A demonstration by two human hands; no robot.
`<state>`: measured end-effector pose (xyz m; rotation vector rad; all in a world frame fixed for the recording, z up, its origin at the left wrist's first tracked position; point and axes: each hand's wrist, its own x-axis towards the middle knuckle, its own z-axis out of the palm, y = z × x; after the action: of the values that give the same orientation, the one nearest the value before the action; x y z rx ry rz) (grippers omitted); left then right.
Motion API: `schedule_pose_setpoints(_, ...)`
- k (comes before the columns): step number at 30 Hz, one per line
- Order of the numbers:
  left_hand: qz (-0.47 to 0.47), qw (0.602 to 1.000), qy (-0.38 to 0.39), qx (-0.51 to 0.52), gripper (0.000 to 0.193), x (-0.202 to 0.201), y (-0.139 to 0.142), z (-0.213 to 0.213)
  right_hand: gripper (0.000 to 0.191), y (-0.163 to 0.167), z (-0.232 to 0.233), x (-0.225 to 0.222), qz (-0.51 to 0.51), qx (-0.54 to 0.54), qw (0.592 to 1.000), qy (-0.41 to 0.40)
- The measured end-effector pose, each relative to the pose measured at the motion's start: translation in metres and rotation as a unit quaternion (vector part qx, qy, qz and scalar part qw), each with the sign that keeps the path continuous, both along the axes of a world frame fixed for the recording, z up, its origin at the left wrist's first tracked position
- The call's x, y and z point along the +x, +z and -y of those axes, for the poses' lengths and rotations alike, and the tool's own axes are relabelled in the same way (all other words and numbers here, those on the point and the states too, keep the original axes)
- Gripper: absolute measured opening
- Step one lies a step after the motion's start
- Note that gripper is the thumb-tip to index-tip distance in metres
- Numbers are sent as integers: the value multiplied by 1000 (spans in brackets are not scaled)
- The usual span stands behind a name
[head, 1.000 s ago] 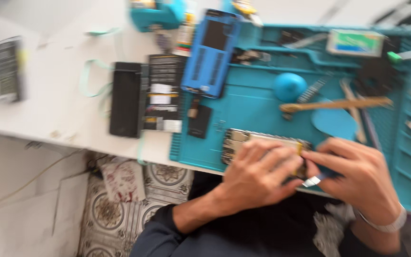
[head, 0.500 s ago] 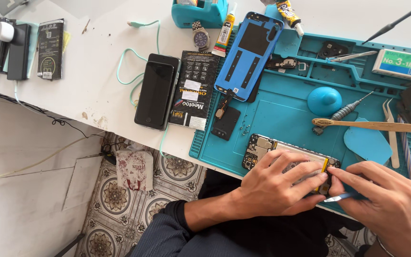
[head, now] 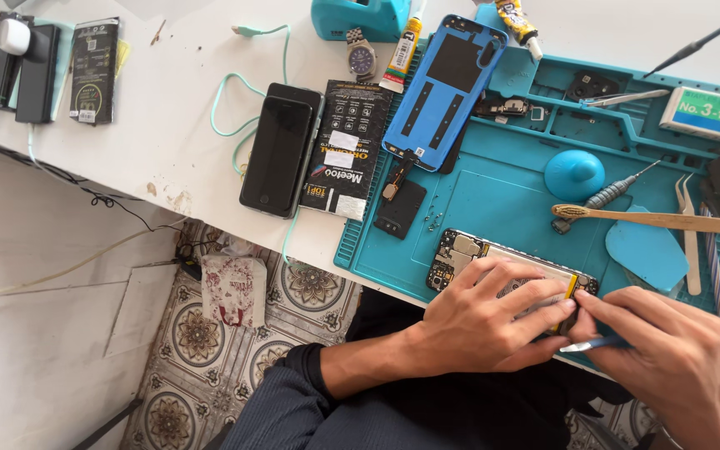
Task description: The person repairs a disassembled smartphone on a repair mat. They pry at the phone's internals with a spudger, position the battery, and use a precision screwdriver to unscrew and tighten screws on the phone body, working on the battery compartment throughout.
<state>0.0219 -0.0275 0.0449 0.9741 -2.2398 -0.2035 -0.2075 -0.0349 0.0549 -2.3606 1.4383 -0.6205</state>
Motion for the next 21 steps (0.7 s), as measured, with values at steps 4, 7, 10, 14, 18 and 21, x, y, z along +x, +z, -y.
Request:
schedule_pose_setpoints(4, 6, 1000, 6, -5, 30, 1, 3, -3, 36, -2, -3, 0, 1, -2, 1000, -4)
schedule_pose_setpoints(7, 7, 1000, 5, -8, 31, 0, 4, -3, 39, -2, -4, 1, -10, -11, 1000, -16)
schedule_pose_setpoints(10, 10, 1000, 3, -5, 33, 0, 5, -4, 46, -1, -6, 0, -3, -21, 1000, -21)
schedule_pose_setpoints(14, 17, 1000, 2, -5, 34, 1, 3, -4, 49, -3, -5, -2, -10, 6, 999, -33)
schedule_pose_setpoints(18, 17, 1000, 5, -5, 33, 0, 2, -5, 38, -5, -4, -1, -8, 7, 999, -36)
schedule_pose_setpoints(21, 13, 1000, 5, -7, 31, 0, 3, -5, 34, -2, -3, 2, -24, 10, 999, -37)
